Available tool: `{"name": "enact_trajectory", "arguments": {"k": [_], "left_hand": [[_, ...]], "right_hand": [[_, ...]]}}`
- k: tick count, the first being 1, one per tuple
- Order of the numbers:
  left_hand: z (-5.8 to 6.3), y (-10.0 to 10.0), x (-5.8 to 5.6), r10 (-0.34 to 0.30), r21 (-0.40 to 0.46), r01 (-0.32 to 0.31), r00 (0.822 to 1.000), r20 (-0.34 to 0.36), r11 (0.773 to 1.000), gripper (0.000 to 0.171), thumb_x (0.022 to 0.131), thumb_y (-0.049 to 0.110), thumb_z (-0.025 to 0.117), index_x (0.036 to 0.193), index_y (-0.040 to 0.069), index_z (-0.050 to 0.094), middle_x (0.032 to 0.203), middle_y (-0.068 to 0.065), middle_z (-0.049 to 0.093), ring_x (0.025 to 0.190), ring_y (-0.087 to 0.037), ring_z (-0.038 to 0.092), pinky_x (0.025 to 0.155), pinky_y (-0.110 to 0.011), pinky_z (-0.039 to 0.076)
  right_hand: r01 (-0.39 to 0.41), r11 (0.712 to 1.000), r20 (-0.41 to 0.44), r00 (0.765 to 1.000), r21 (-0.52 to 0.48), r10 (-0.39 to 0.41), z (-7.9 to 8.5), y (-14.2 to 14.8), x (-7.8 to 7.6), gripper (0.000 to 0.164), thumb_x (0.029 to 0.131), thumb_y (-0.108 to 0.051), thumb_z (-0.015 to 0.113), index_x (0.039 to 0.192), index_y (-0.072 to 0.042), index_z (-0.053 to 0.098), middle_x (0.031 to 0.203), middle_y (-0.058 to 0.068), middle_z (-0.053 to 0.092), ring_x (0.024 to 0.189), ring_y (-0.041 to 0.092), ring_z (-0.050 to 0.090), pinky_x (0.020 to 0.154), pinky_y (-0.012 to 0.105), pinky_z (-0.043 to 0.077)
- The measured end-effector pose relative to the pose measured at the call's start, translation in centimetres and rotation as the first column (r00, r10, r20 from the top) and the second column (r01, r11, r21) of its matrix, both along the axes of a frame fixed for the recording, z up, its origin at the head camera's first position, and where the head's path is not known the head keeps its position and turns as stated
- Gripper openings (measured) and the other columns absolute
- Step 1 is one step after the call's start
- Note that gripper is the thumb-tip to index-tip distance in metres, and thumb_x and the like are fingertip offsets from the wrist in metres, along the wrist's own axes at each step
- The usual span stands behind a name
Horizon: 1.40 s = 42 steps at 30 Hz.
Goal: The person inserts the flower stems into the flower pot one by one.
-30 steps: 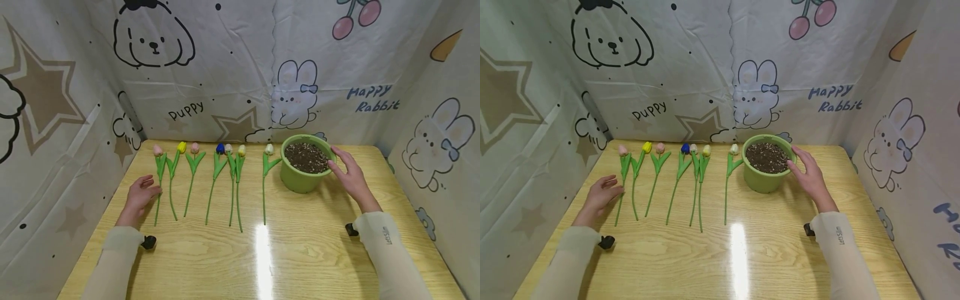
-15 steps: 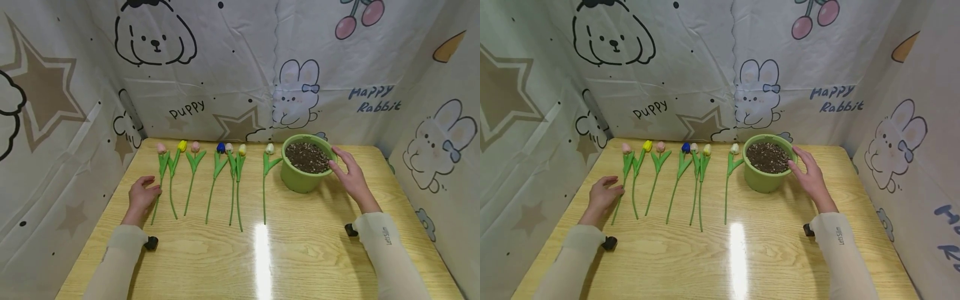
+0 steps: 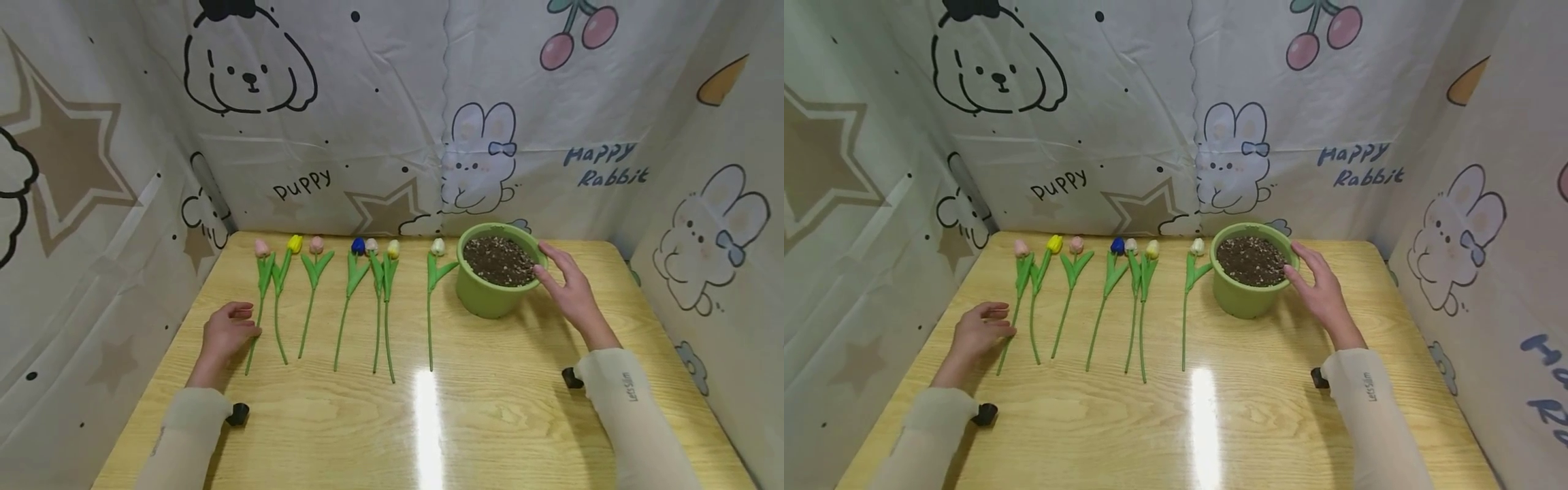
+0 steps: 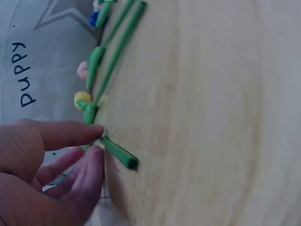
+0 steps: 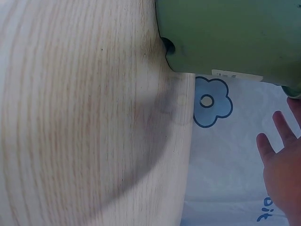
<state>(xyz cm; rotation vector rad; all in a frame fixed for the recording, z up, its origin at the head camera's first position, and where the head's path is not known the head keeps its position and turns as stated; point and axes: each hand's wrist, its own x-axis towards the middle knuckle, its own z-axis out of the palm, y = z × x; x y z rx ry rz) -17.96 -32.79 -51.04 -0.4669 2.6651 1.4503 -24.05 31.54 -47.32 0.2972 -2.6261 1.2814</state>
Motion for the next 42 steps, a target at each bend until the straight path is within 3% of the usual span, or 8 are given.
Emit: {"name": "enact_trajectory", "arguments": {"k": [3,11,23,27,30,33,38,42], "left_hand": [[-0.3,0.3,-0.3,-0.002,-0.045,0.001,1.0,-0.022,0.999,0.055,0.09,0.003,0.071,0.142,-0.003,0.056,0.138,-0.028,0.057,0.123,-0.044,0.062,0.082,-0.026,0.057],[-0.6,1.0,-1.2,0.035,-0.173,-0.041,0.999,-0.037,0.984,0.056,0.083,0.01,0.076,0.137,0.003,0.063,0.131,-0.024,0.067,0.12,-0.043,0.06,0.105,-0.056,0.047],[-0.5,1.3,-1.2,0.081,-0.159,-0.082,0.997,-0.013,0.984,0.043,0.085,0.014,0.076,0.126,0.003,0.071,0.114,-0.019,0.076,0.105,-0.036,0.068,0.098,-0.051,0.052],[-0.3,1.1,-1.4,0.09,-0.147,-0.09,0.996,-0.005,0.985,0.042,0.086,0.014,0.076,0.126,0.002,0.072,0.117,-0.019,0.076,0.1,-0.029,0.07,0.089,-0.04,0.057],[-0.2,0.8,-1.5,0.092,-0.078,-0.093,0.996,-0.004,0.993,0.043,0.087,0.01,0.075,0.129,0.001,0.07,0.115,-0.018,0.076,0.087,-0.014,0.072,0.075,-0.025,0.059],[-0.1,0.5,-1.6,0.088,0.037,-0.088,0.996,0.001,0.995,0.047,0.087,0.005,0.073,0.133,-0.001,0.067,0.111,-0.016,0.077,0.077,-0.002,0.068,0.067,-0.018,0.059],[-0.1,0.0,-1.2,0.047,0.232,-0.054,0.998,0.039,0.971,0.053,0.093,0.002,0.07,0.144,-0.004,0.056,0.113,-0.01,0.072,0.081,-0.001,0.069,0.072,-0.022,0.063],[-0.3,-0.4,-1.1,0.031,0.332,-0.051,0.997,0.066,0.942,0.057,0.097,0.001,0.068,0.151,-0.003,0.048,0.107,0.0,0.07,0.083,-0.003,0.071,0.075,-0.022,0.064]], "right_hand": [[0.001,1.0,0.0,1.0,-0.002,-0.001,0.1,0.1,0.0,0.059,0.108,-0.032,0.056,0.161,-0.014,0.037,0.164,0.022,0.034,0.151,0.05,0.029,0.119,0.078,0.02],[0.0,1.0,0.001,1.0,-0.017,0.0,-0.1,0.0,0.0,0.059,0.109,-0.032,0.055,0.162,-0.015,0.037,0.164,0.022,0.035,0.151,0.049,0.029,0.12,0.076,0.021],[0.004,1.0,0.011,1.0,-0.013,-0.004,0.1,-0.2,0.3,0.059,0.108,-0.031,0.055,0.162,-0.015,0.036,0.164,0.023,0.034,0.15,0.051,0.029,0.119,0.077,0.021],[0.003,1.0,0.007,1.0,-0.013,-0.003,0.1,-0.2,0.2,0.058,0.109,-0.031,0.055,0.162,-0.014,0.037,0.163,0.023,0.034,0.15,0.051,0.03,0.12,0.075,0.022],[0.004,1.0,-0.001,1.0,-0.016,-0.004,0.0,-0.2,0.2,0.058,0.109,-0.03,0.055,0.161,-0.013,0.037,0.163,0.023,0.035,0.15,0.05,0.03,0.121,0.073,0.023],[0.001,1.0,-0.013,1.0,-0.018,-0.001,0.0,-0.2,0.3,0.057,0.109,-0.029,0.055,0.161,-0.013,0.037,0.163,0.023,0.035,0.15,0.049,0.031,0.122,0.071,0.023],[-0.013,1.0,-0.02,1.0,-0.027,0.012,0.1,-0.3,0.3,0.057,0.109,-0.026,0.054,0.162,-0.013,0.036,0.163,0.022,0.035,0.15,0.048,0.031,0.123,0.069,0.023],[-0.014,0.999,-0.01,1.0,-0.032,0.013,0.0,-0.3,0.2,0.057,0.109,-0.026,0.054,0.162,-0.014,0.036,0.164,0.021,0.035,0.151,0.047,0.03,0.124,0.068,0.023]]}}
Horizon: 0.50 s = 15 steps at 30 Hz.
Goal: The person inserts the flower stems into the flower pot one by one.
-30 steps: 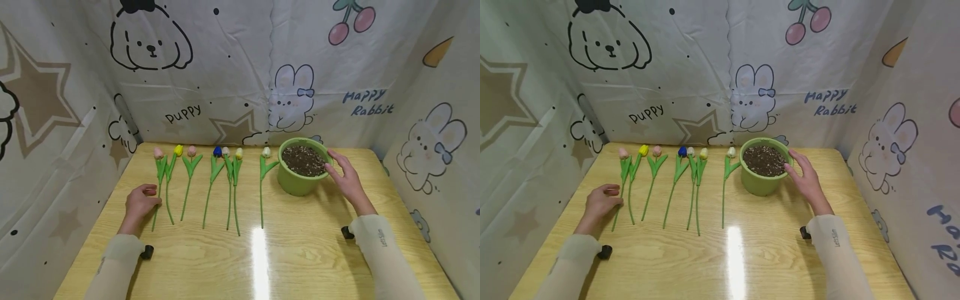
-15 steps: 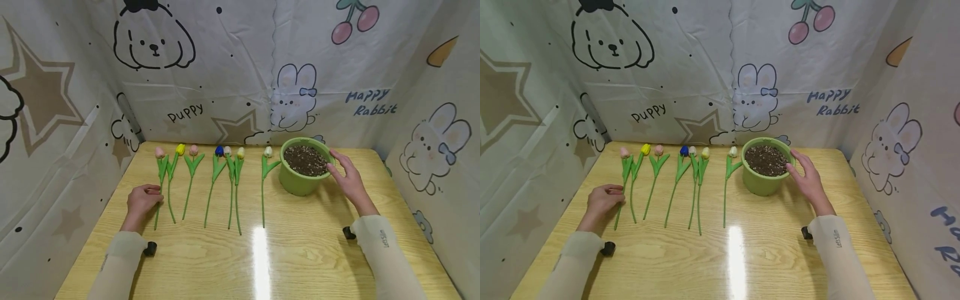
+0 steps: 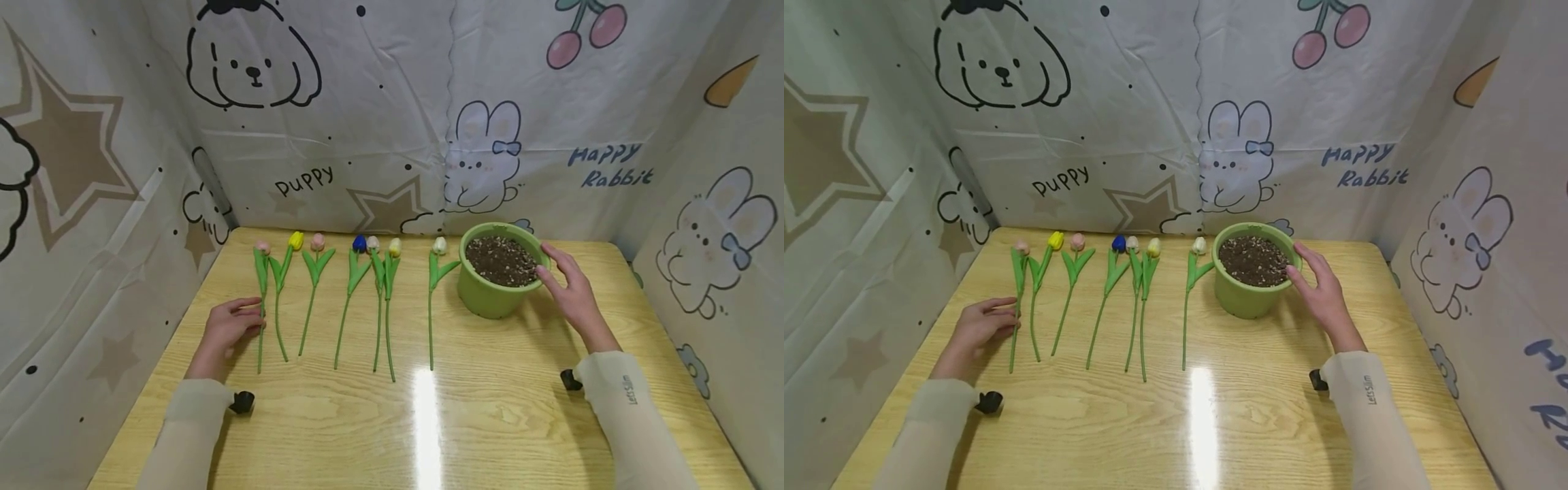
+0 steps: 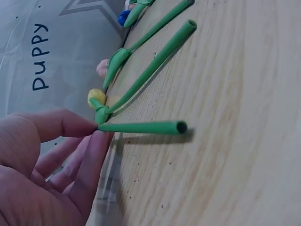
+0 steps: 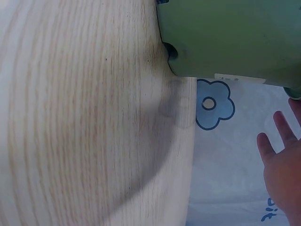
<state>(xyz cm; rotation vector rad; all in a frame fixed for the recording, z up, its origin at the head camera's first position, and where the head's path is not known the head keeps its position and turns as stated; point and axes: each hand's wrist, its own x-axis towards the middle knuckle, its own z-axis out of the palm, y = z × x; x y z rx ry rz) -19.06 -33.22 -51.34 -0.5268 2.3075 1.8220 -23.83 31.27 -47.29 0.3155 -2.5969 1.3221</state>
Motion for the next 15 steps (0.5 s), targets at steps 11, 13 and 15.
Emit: {"name": "enact_trajectory", "arguments": {"k": [11,13,15], "left_hand": [[0.2,0.5,0.65,0.032,0.066,-0.029,0.998,-0.045,0.997,0.058,0.098,-0.001,0.066,0.152,-0.002,0.046,0.1,0.008,0.07,0.084,-0.004,0.073,0.079,-0.022,0.064],[0.46,0.67,0.81,0.038,0.078,-0.034,0.997,-0.062,0.996,0.059,0.097,-0.002,0.067,0.152,-0.002,0.046,0.1,0.009,0.071,0.084,-0.004,0.073,0.078,-0.022,0.064],[0.77,0.88,0.94,0.033,0.088,-0.026,0.996,-0.087,0.996,0.059,0.097,-0.001,0.068,0.152,-0.002,0.046,0.1,0.01,0.071,0.084,-0.004,0.073,0.079,-0.022,0.064]], "right_hand": [[0.012,1.0,0.005,1.0,-0.018,-0.012,-0.22,0.33,-0.35,0.057,0.109,-0.025,0.056,0.161,-0.013,0.037,0.163,0.021,0.036,0.15,0.045,0.032,0.125,0.063,0.024],[0.016,1.0,0.014,1.0,-0.024,-0.015,-0.24,0.3,-0.35,0.057,0.109,-0.025,0.056,0.161,-0.013,0.038,0.163,0.02,0.036,0.151,0.044,0.031,0.126,0.063,0.024],[0.02,0.999,0.02,1.0,-0.025,-0.02,-0.23,0.3,-0.3,0.057,0.108,-0.025,0.057,0.161,-0.013,0.039,0.163,0.019,0.037,0.151,0.044,0.032,0.126,0.063,0.025]]}}
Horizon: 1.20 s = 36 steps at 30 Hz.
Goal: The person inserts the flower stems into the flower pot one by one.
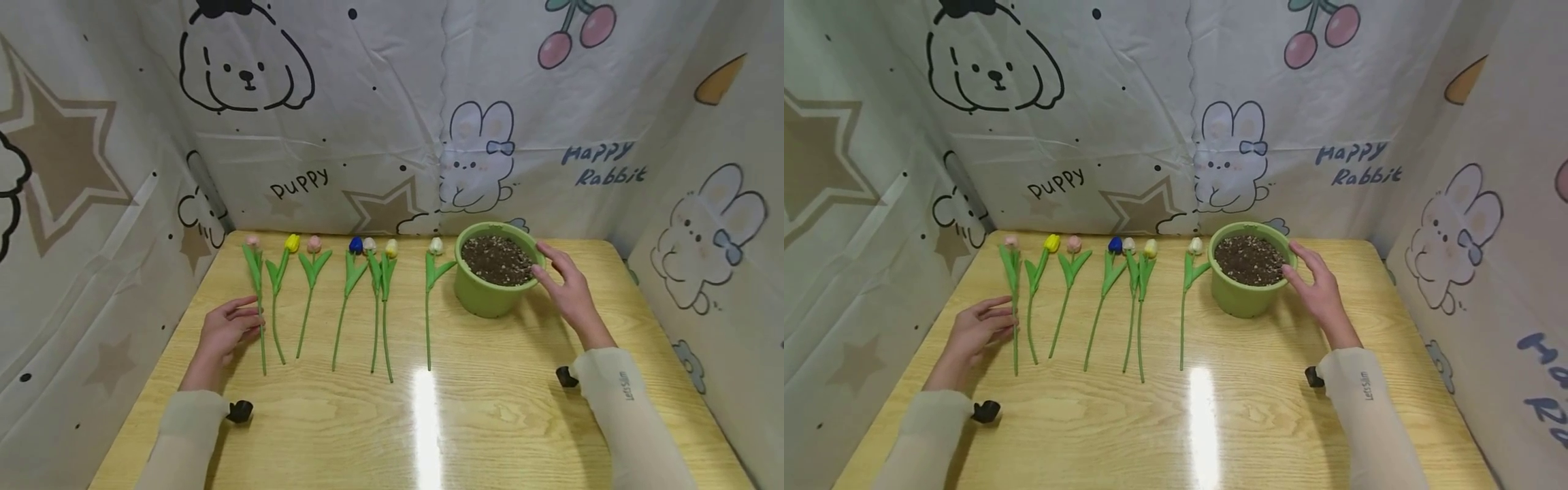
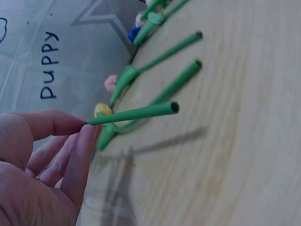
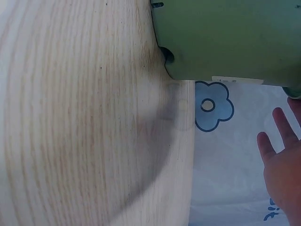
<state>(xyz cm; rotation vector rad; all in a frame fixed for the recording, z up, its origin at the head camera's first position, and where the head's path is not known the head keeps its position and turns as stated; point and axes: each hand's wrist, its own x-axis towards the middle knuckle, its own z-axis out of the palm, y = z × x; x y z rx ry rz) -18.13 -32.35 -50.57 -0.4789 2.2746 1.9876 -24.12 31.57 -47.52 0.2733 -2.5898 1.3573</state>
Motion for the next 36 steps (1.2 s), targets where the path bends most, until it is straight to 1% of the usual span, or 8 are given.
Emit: {"name": "enact_trajectory", "arguments": {"k": [2,6,12,15,20,25,30,36], "left_hand": [[0.4,0.3,0.1,-0.011,0.007,0.011,1.0,-0.029,1.0,0.059,0.097,-0.001,0.068,0.152,-0.002,0.046,0.1,0.011,0.07,0.086,-0.005,0.073,0.08,-0.022,0.064],[1.4,1.5,0.2,-0.024,0.041,0.028,0.996,-0.085,0.999,0.058,0.097,-0.001,0.069,0.151,-0.002,0.048,0.105,0.006,0.071,0.087,-0.009,0.075,0.081,-0.024,0.064],[2.9,4.4,0.2,-0.058,0.079,0.071,0.987,-0.148,0.994,0.056,0.097,-0.003,0.068,0.15,-0.001,0.05,0.109,0.003,0.07,0.085,-0.007,0.075,0.081,-0.025,0.064],[3.6,5.8,0.1,-0.079,0.09,0.096,0.981,-0.175,0.991,0.055,0.096,-0.002,0.07,0.148,0.0,0.052,0.108,0.002,0.069,0.085,-0.008,0.075,0.081,-0.025,0.064],[4.8,8.0,-0.1,-0.132,0.108,0.16,0.964,-0.23,0.981,0.053,0.093,-0.001,0.075,0.143,0.004,0.059,0.107,0.004,0.07,0.083,-0.008,0.075,0.081,-0.028,0.065],[5.4,9.5,-0.3,-0.162,0.124,0.2,0.951,-0.265,0.972,0.05,0.093,0.0,0.075,0.141,0.007,0.061,0.11,0.001,0.071,0.082,-0.008,0.075,0.082,-0.031,0.065],[5.7,10.7,-0.5,-0.167,0.152,0.219,0.941,-0.295,0.964,0.053,0.094,-0.003,0.073,0.144,0.0,0.057,0.109,0.001,0.07,0.084,-0.007,0.075,0.079,-0.026,0.065],[6.6,12.5,-0.7,-0.207,0.142,0.271,0.912,-0.353,0.952,0.056,0.094,-0.003,0.072,0.146,-0.004,0.052,0.116,-0.005,0.068,0.087,-0.008,0.075,0.081,-0.028,0.065]], "right_hand": [[0.006,1.0,0.004,1.0,0.002,-0.006,0.1,-0.1,0.1,0.057,0.108,-0.025,0.058,0.16,-0.013,0.039,0.163,0.019,0.038,0.151,0.044,0.032,0.125,0.064,0.025],[0.005,1.0,-0.003,1.0,0.004,-0.005,0.4,-0.2,0.2,0.057,0.107,-0.026,0.058,0.16,-0.014,0.04,0.162,0.02,0.039,0.15,0.045,0.033,0.124,0.066,0.025],[-0.002,1.0,-0.01,1.0,0.024,0.002,0.8,0.0,0.1,0.057,0.107,-0.026,0.058,0.159,-0.01,0.041,0.161,0.022,0.04,0.148,0.048,0.034,0.123,0.068,0.025],[0.009,1.0,0.002,1.0,0.028,-0.009,0.9,0.0,0.1,0.057,0.106,-0.029,0.061,0.158,-0.012,0.043,0.16,0.02,0.041,0.148,0.047,0.035,0.123,0.069,0.025],[0.018,1.0,0.003,1.0,0.021,-0.018,0.6,0.0,0.0,0.057,0.106,-0.032,0.061,0.158,-0.014,0.044,0.159,0.02,0.043,0.148,0.047,0.036,0.122,0.071,0.025],[0.017,1.0,0.0,1.0,0.011,-0.017,0.3,0.0,0.1,0.057,0.106,-0.031,0.062,0.157,-0.014,0.045,0.159,0.019,0.044,0.146,0.046,0.038,0.122,0.07,0.026],[0.011,1.0,0.023,1.0,0.01,-0.012,0.4,0.0,0.4,0.058,0.105,-0.033,0.063,0.157,-0.018,0.045,0.16,0.017,0.043,0.148,0.045,0.037,0.121,0.072,0.025],[0.008,1.0,0.037,0.999,0.018,-0.008,0.7,-0.4,0.9,0.058,0.105,-0.033,0.064,0.157,-0.019,0.045,0.16,0.017,0.043,0.148,0.045,0.036,0.12,0.076,0.022]]}}
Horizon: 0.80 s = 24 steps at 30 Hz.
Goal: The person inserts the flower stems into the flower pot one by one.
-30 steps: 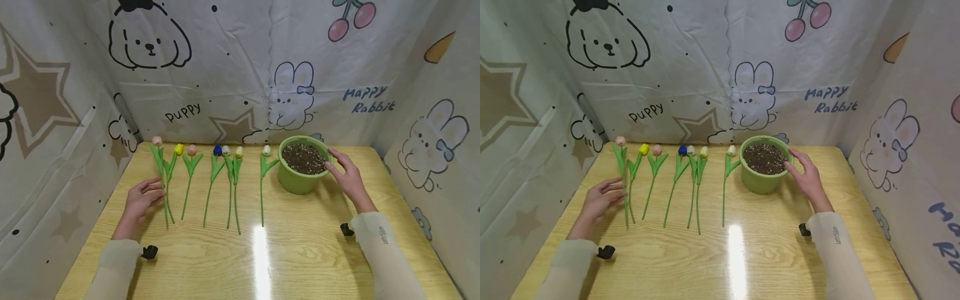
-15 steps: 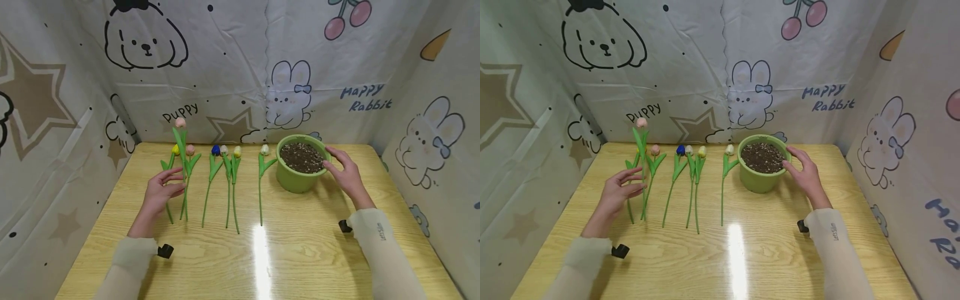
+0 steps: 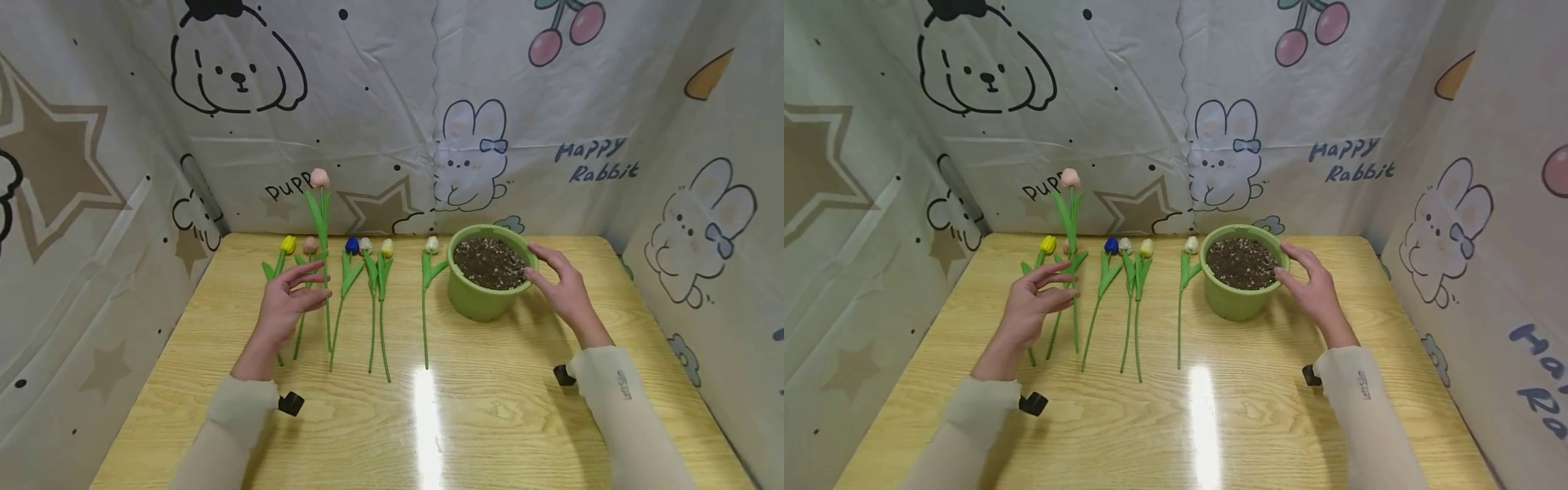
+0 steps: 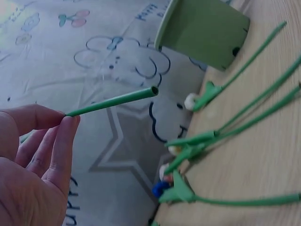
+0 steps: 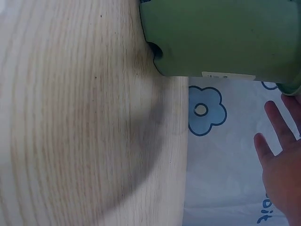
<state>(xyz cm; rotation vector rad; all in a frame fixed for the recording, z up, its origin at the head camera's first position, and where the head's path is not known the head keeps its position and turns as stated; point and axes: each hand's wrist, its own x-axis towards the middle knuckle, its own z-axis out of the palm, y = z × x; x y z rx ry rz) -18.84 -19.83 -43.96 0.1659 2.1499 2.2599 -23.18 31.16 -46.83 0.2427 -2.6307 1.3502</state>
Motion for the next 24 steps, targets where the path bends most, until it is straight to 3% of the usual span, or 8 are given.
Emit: {"name": "enact_trajectory", "arguments": {"k": [8,11,19,24], "left_hand": [[1.3,2.5,-0.4,-0.034,0.021,0.035,0.999,-0.034,0.999,0.054,0.093,-0.005,0.072,0.145,0.001,0.057,0.114,-0.002,0.068,0.084,-0.012,0.075,0.081,-0.03,0.066],[1.8,3.4,-0.6,-0.052,0.047,0.054,0.998,-0.044,0.997,0.052,0.093,-0.006,0.072,0.142,0.004,0.061,0.115,-0.007,0.067,0.084,-0.013,0.075,0.081,-0.031,0.066],[2.8,5.8,-1.2,-0.073,0.096,0.081,0.994,-0.084,0.992,0.054,0.091,-0.01,0.071,0.143,-0.001,0.058,0.11,0.001,0.069,0.081,-0.01,0.073,0.078,-0.028,0.066],[3.0,7.3,-1.7,-0.074,0.092,0.087,0.989,-0.131,0.992,0.054,0.09,-0.01,0.072,0.142,-0.003,0.058,0.111,-0.005,0.069,0.082,-0.009,0.074,0.078,-0.028,0.066]], "right_hand": [[-0.005,1.0,-0.015,1.0,0.007,0.006,0.1,-0.3,0.6,0.057,0.103,-0.031,0.066,0.156,-0.018,0.048,0.16,0.015,0.044,0.147,0.044,0.038,0.12,0.075,0.022],[-0.009,1.0,-0.023,1.0,0.005,0.01,0.0,-0.3,0.7,0.056,0.103,-0.03,0.067,0.155,-0.017,0.049,0.16,0.015,0.045,0.147,0.044,0.038,0.12,0.074,0.023],[-0.015,1.0,-0.015,1.0,-0.005,0.015,0.0,-0.7,1.5,0.057,0.102,-0.028,0.068,0.154,-0.018,0.05,0.159,0.014,0.046,0.147,0.043,0.039,0.121,0.074,0.022],[-0.018,1.0,-0.036,0.999,-0.003,0.018,-0.2,-0.8,1.8,0.055,0.101,-0.026,0.069,0.153,-0.017,0.052,0.157,0.015,0.048,0.146,0.043,0.04,0.121,0.074,0.024]]}}
